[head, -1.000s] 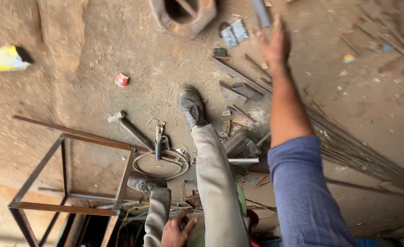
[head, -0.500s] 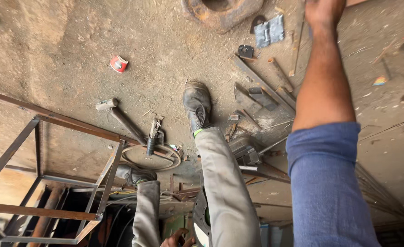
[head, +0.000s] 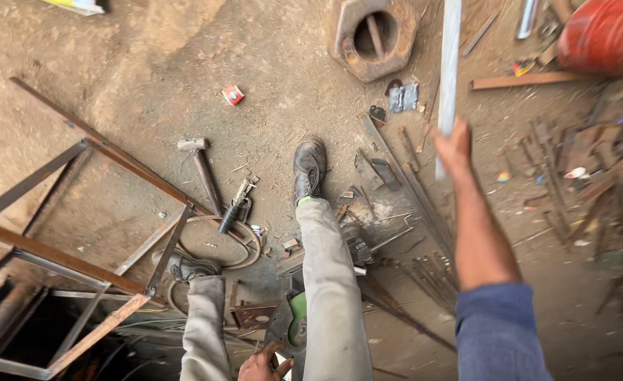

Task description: The person welds a rectangular metal frame using a handheld welding torch, creating bright sparks. They measure the frame with a tape measure, adjust metal bars, and consult a notebook with handwritten notes and diagrams before continuing to weld and assemble the structure.

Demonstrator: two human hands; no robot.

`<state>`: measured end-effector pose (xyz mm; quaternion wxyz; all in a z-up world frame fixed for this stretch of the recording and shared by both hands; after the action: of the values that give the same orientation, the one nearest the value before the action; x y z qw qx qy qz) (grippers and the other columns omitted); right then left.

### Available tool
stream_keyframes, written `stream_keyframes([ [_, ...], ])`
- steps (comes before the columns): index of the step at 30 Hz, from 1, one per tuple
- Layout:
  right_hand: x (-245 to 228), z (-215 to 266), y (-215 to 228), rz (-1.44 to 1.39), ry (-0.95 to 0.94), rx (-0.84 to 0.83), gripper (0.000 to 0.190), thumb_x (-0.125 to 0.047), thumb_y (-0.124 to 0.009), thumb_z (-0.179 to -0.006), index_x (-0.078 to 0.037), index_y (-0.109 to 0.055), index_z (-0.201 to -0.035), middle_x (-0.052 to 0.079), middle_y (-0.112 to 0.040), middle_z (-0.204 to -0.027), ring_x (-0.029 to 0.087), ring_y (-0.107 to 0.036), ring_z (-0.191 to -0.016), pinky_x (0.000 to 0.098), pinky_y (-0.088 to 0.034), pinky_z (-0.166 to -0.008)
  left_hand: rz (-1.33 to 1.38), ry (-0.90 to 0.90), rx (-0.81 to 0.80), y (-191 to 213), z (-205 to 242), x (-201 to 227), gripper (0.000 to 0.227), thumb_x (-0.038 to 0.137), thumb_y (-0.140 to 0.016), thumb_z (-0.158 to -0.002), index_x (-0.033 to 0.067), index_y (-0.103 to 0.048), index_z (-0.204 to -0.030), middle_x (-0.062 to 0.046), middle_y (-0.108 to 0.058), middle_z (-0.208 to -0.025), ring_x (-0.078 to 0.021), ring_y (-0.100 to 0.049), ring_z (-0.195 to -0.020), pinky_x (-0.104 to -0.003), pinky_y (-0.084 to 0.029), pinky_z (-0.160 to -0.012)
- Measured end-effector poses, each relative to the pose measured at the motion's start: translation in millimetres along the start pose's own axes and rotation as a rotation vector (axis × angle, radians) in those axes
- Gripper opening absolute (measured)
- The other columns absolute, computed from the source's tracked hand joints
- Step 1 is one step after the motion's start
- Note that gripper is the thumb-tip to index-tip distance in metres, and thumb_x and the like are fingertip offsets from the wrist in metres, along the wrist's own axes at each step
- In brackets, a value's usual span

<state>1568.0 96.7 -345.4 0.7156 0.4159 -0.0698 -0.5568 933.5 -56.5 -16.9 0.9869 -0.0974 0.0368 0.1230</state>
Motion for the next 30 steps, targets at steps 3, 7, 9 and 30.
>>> stream_keyframes([
  [3, -30.3, 101.1, 22.3, 0.083, 0.144, -0.076, 0.03, -0.02, -0.083, -0.087, 0.001, -0.063, -0.092, 0.014, -0.064, -0.075, 0.028, -0.057, -0.065, 0.045, -0.049, -0.063, 0.087, -0.107, 0.126, 9.1, 18.9, 10.0, 0.053, 0.05, -0.08, -0.075, 0.0263, -0.071, -0.121, -0.006, -0.078, -0.077, -0.0244, -0.078, -0.084, -0.04, -0.059, -0.081],
  [7, -84.4, 228.9, 44.5, 0.176, 0.11, -0.179, 0.045, -0.038, -0.085, -0.086, 0.0, -0.062, -0.087, 0.011, -0.056, -0.069, 0.022, -0.049, -0.066, 0.0407, -0.048, -0.063, 0.305, -0.346, 0.311, 49.6, 45.3, 20.5, 0.048, 0.05, -0.083, -0.08, 0.0154, -0.072, -0.111, -0.012, -0.077, -0.093, -0.0337, -0.074, -0.089, -0.044, -0.058, -0.078],
  [9, -116.0, 282.1, 45.2, 0.244, 0.026, -0.287, 0.047, -0.041, -0.088, -0.078, 0.001, -0.068, -0.087, 0.012, -0.065, -0.069, 0.021, -0.056, -0.066, 0.0397, -0.052, -0.065, 0.403, -0.266, 0.221, 73.9, 54.2, 16.9, 0.054, 0.052, -0.078, -0.08, 0.018, -0.07, -0.121, -0.01, -0.078, -0.098, -0.0298, -0.075, -0.094, -0.042, -0.058, -0.085],
  [30, -395.5, 620.7, -334.4, 0.795, 0.74, -1.332, 0.037, -0.039, -0.063, -0.097, -0.004, -0.072, -0.106, 0.011, -0.071, -0.068, 0.021, -0.067, -0.061, 0.0378, -0.053, -0.063, 2.138, -0.789, 0.553, 119.4, -13.8, -357.4, 0.054, 0.029, -0.076, -0.092, -0.0018, -0.061, -0.133, -0.016, -0.075, -0.125, -0.0202, -0.069, -0.118, -0.035, -0.05, -0.106],
])
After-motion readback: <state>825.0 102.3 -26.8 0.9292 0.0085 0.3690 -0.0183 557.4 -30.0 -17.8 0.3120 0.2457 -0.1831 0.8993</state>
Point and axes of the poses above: each hand's wrist, its own z-axis away from the middle knuckle, its own y-axis out of the back of the hand, x = y × z, the point moved 5 cm from there along -z, towards the middle knuckle
